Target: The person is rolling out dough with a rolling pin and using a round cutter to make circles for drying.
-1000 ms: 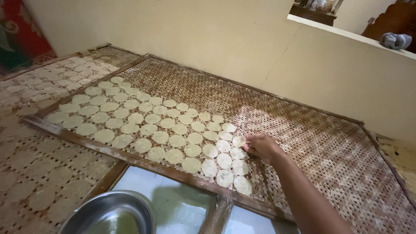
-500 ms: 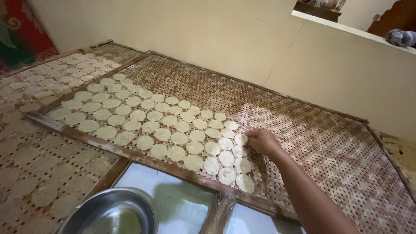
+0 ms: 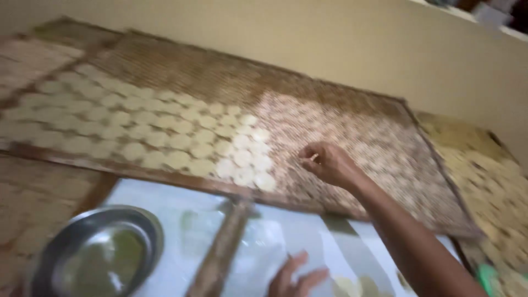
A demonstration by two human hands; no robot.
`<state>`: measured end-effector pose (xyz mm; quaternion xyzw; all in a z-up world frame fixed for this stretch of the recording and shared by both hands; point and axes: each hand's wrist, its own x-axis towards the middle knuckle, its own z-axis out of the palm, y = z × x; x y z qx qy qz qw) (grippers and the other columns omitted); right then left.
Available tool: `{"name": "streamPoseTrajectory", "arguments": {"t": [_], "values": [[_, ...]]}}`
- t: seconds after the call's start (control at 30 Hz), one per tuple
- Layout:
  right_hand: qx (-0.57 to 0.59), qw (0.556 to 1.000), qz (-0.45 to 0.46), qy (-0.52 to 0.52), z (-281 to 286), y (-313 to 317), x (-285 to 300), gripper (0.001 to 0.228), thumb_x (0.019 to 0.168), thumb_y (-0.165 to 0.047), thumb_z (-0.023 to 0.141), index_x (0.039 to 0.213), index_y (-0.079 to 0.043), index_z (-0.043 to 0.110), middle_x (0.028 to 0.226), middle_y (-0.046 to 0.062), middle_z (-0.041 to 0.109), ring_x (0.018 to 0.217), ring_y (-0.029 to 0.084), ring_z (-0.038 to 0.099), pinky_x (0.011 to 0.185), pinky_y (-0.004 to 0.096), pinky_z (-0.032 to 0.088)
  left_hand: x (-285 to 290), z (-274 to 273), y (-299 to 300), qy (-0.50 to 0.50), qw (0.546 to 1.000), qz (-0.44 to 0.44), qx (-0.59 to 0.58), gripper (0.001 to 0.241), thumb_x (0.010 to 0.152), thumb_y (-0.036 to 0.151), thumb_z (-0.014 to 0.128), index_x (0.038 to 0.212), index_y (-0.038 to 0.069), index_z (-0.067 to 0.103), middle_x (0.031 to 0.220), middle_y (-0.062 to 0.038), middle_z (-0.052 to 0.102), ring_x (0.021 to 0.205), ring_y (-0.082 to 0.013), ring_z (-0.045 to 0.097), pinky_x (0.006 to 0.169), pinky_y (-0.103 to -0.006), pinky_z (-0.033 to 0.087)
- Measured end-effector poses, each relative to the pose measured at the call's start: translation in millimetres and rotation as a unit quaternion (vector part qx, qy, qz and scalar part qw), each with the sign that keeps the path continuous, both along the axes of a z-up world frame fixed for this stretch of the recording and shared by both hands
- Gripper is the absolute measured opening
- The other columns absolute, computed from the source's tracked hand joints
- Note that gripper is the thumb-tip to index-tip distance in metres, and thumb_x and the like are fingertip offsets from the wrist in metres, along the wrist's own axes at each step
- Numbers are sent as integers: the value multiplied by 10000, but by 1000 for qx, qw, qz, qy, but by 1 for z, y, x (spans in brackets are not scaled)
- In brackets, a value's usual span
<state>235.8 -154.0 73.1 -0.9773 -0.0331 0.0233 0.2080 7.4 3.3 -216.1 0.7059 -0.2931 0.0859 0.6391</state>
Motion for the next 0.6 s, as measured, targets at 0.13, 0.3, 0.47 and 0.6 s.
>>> {"name": "streamPoseTrajectory", "arguments": {"t": [0.13, 0.3, 0.47, 0.6], "values": [[56, 997, -26, 36, 27, -20, -118, 149, 842, -179, 810, 794, -150, 671, 814, 14, 759, 691, 119, 725, 589, 241, 632, 2, 144, 49, -49, 995, 52, 64, 662, 619, 17, 660, 1243, 208, 769, 1393, -208, 611, 1296, -381, 610, 1117, -520, 432], [143, 989, 10, 33, 1, -55, -245, 158, 778, -123, 849, 781, -146, 693, 813, -6, 746, 666, 113, 714, 553, 247, 636, -33, 240, 68, 40, 979, 175, 95, 712, 597, -120, 523, 1119, 256, 827, 1376, -35, 674, 1332, -213, 597, 1096, -381, 468], [114, 989, -14, 97, -17, -42, -328, 254, 736, -162, 947, 821, -192, 709, 829, -54, 793, 697, 79, 720, 646, 234, 608, -42, 271, 79, 147, 977, 128, 90, 719, 637, -100, 455, 1177, 221, 805, 1457, -49, 622, 1385, -185, 569, 1003, -351, 532], [27, 979, -31, 199, -37, -27, -349, 150, 911, -276, 748, 796, -264, 652, 834, -111, 648, 816, 11, 659, 780, 177, 550, -45, 272, 72, 115, 980, 135, 94, 729, 624, -134, 449, 1171, 203, 793, 1460, -57, 617, 1324, -176, 607, 858, -291, 583]]}}
